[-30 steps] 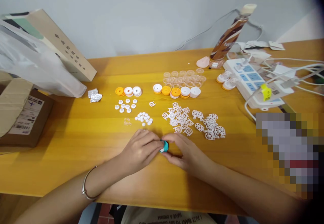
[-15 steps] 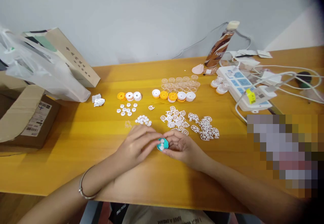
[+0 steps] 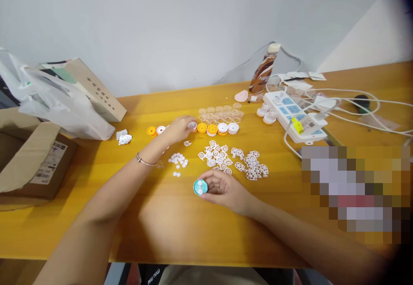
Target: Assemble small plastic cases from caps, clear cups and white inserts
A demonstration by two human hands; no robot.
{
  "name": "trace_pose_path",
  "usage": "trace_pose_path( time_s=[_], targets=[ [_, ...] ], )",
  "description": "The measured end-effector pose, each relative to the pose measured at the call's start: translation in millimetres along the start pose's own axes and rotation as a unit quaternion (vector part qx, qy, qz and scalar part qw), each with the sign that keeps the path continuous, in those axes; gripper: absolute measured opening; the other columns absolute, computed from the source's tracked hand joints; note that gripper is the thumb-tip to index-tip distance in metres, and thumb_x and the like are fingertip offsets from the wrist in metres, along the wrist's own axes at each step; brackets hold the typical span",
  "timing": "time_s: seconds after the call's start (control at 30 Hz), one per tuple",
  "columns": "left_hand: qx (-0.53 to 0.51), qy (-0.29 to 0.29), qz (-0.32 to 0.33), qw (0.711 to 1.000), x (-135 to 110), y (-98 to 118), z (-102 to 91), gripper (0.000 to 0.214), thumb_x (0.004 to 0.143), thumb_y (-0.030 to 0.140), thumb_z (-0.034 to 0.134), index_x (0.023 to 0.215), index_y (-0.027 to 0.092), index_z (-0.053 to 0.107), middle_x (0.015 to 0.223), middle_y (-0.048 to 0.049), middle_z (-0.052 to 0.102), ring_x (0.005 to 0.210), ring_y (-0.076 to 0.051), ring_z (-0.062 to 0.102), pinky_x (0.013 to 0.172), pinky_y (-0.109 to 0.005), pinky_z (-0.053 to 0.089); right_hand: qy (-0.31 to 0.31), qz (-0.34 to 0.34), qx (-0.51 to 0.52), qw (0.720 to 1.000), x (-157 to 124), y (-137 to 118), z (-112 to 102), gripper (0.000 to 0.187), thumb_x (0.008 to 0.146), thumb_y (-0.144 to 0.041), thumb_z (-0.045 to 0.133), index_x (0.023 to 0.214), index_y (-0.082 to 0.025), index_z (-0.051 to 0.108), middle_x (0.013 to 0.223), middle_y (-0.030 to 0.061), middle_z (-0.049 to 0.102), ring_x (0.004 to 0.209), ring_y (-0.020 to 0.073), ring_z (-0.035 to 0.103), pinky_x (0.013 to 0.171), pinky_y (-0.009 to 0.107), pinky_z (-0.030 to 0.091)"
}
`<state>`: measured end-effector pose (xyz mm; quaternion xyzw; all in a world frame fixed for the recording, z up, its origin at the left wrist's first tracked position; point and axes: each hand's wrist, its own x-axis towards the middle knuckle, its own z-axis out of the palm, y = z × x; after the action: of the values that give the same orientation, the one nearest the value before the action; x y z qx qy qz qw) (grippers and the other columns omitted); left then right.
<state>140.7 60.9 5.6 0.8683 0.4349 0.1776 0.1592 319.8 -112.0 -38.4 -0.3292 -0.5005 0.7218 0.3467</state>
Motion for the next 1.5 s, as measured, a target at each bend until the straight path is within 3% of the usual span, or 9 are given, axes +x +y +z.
trace_pose_path(
  time_s=[0.1,0.17,0.27,0.37,0.63,0.77,1.0,1.27,1.5],
  targets=[
    [-0.038,0.032,-0.025,0.998,-16.9,8.1,-8.7,0.031,0.082,0.020,0.050,0.112,0.014,0.055,0.110,-0.0110,0.060,0.102,-0.022,0.055,0.090,-0.038,0.041,-0.004,0.001,0.007,1.000,0.1,1.0,-1.3,0.037,0.065,-0.021,0.073,0.096,-0.018,0.054,0.083,0.0004,0.063,0.075,0.0097,0.060,0.075,0.026,0.048],
    [-0.181,0.034,-0.057,0.981,-38.3,17.6,-14.7,0.036,0.083,0.026,0.052,0.118,0.016,0.051,0.115,-0.0107,0.058,0.104,-0.020,0.055,0.087,-0.034,0.044,-0.006,0.001,0.011,1.000,0.2,1.4,-2.0,0.037,0.065,-0.020,0.073,0.096,-0.018,0.053,0.082,0.0002,0.063,0.075,0.0093,0.060,0.074,0.025,0.048],
    [-0.472,-0.009,-0.132,0.872,-78.5,33.4,-15.7,0.039,0.083,0.028,0.055,0.120,0.020,0.049,0.116,-0.0092,0.059,0.100,-0.018,0.059,0.081,-0.029,0.048,-0.005,0.004,0.012,1.000,0.2,0.9,-2.4,0.037,0.065,-0.018,0.073,0.096,-0.018,0.053,0.082,-0.0004,0.063,0.076,0.0088,0.060,0.075,0.025,0.048],
    [-0.615,-0.036,-0.176,0.768,-111.3,44.4,-6.8,0.036,0.082,0.025,0.058,0.117,0.020,0.053,0.116,-0.0090,0.060,0.102,-0.018,0.059,0.085,-0.027,0.047,-0.001,0.001,0.006,1.000,0.3,-0.6,-2.4,0.035,0.066,-0.019,0.072,0.095,-0.018,0.053,0.082,-0.0004,0.063,0.076,0.0090,0.061,0.076,0.025,0.048],
    [-0.698,-0.047,-0.218,0.681,-122.4,46.3,11.2,0.027,0.084,0.021,0.056,0.110,0.018,0.058,0.111,-0.0081,0.063,0.104,-0.018,0.059,0.091,-0.025,0.046,0.034,-0.008,-0.008,0.999,3.0,-7.8,-3.7,0.031,0.067,-0.019,0.070,0.094,-0.019,0.055,0.081,-0.0005,0.065,0.074,0.0094,0.062,0.076,0.026,0.050],
    [-0.684,-0.039,-0.202,0.700,-124.9,48.2,11.9,0.024,0.083,0.017,0.057,0.106,0.018,0.059,0.113,-0.0069,0.062,0.109,-0.018,0.055,0.093,-0.027,0.044,0.055,-0.013,-0.010,0.998,4.0,-8.3,-5.5,0.031,0.068,-0.020,0.070,0.095,-0.020,0.055,0.084,0.0003,0.066,0.076,0.0098,0.063,0.077,0.026,0.050],
    [-0.564,-0.025,-0.124,0.816,-129.7,57.8,14.3,0.029,0.081,0.019,0.059,0.110,0.020,0.058,0.114,-0.0062,0.060,0.103,-0.015,0.056,0.093,-0.028,0.042,0.067,-0.025,-0.031,0.997,3.5,-5.6,-5.4,0.031,0.070,-0.023,0.068,0.098,-0.020,0.056,0.087,0.0015,0.067,0.078,0.0115,0.064,0.079,0.028,0.052],
    [-0.469,-0.020,-0.099,0.878,-131.4,73.8,15.4,0.027,0.082,0.019,0.056,0.109,0.020,0.057,0.109,-0.0077,0.060,0.101,-0.017,0.057,0.090,-0.032,0.047,0.068,-0.039,-0.042,0.996,1.5,-6.2,-3.4,0.031,0.072,-0.024,0.066,0.102,-0.021,0.059,0.089,0.0021,0.068,0.081,0.0136,0.065,0.082,0.032,0.053],
    [-0.265,-0.004,0.029,0.964,-141.7,82.1,15.8,0.034,0.082,0.016,0.056,0.116,0.021,0.054,0.112,-0.0087,0.058,0.104,-0.018,0.054,0.092,-0.034,0.044,0.021,-0.033,-0.038,0.999,0.7,-7.2,-1.2,0.030,0.074,-0.023,0.065,0.103,-0.022,0.061,0.096,0.0021,0.069,0.089,0.0153,0.064,0.088,0.033,0.050]
  ],
)
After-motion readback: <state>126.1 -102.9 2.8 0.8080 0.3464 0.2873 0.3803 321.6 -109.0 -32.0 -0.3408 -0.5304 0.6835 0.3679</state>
